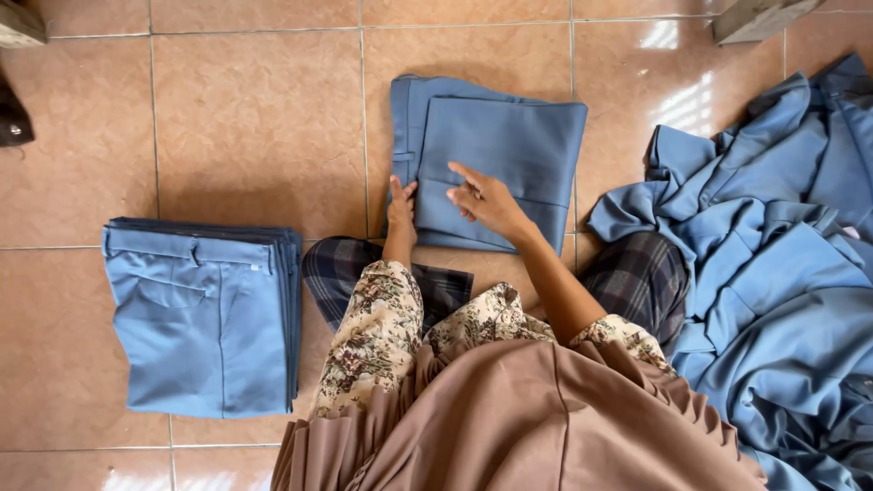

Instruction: A person sitting on a tiled floor is folding blue trousers from a large pile and placing them into organized stacks.

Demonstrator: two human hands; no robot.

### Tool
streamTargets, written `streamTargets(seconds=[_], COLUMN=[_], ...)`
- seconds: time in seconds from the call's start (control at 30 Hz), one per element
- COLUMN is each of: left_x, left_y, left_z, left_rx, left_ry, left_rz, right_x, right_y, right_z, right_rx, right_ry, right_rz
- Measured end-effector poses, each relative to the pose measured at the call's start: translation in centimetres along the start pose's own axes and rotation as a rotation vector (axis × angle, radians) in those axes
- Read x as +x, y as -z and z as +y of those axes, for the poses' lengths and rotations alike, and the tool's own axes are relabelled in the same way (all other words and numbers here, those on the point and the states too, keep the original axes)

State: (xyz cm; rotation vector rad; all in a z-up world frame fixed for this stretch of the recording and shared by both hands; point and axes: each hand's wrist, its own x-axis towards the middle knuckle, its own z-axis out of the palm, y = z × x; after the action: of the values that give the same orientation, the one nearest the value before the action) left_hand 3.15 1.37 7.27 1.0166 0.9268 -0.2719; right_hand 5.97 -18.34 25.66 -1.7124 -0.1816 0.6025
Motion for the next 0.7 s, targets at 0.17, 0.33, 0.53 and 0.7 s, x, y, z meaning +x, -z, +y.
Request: streamTargets(seconds=[0.17,0.33,0.53,0.7], left_x=[2.9,-4.2,1.6,1.4], left_y=[2.6,2.2,6.7,4.8], left_z=[-3.1,0.9,-2.1,-1.3], left_rx=[0.440,0.572,1.064,1.003], left_ry=[-0.200,-0.458,-0.332,-0.169], left_rz=[0.137,0.136,0.308,0.213], right_x=[-1.8,-5.4,-6.6,-7.0], right_y=[1.9,3.8,2.3,2.3], right_z=[7.0,12.3,17.7,16.6], right_rx=[-0.479,-0.864,-0.991,-1.090], right_ry=[-0.068,-0.104,-0.089,-0.248], right_rz=[0.253,0.476,0.375,0.204])
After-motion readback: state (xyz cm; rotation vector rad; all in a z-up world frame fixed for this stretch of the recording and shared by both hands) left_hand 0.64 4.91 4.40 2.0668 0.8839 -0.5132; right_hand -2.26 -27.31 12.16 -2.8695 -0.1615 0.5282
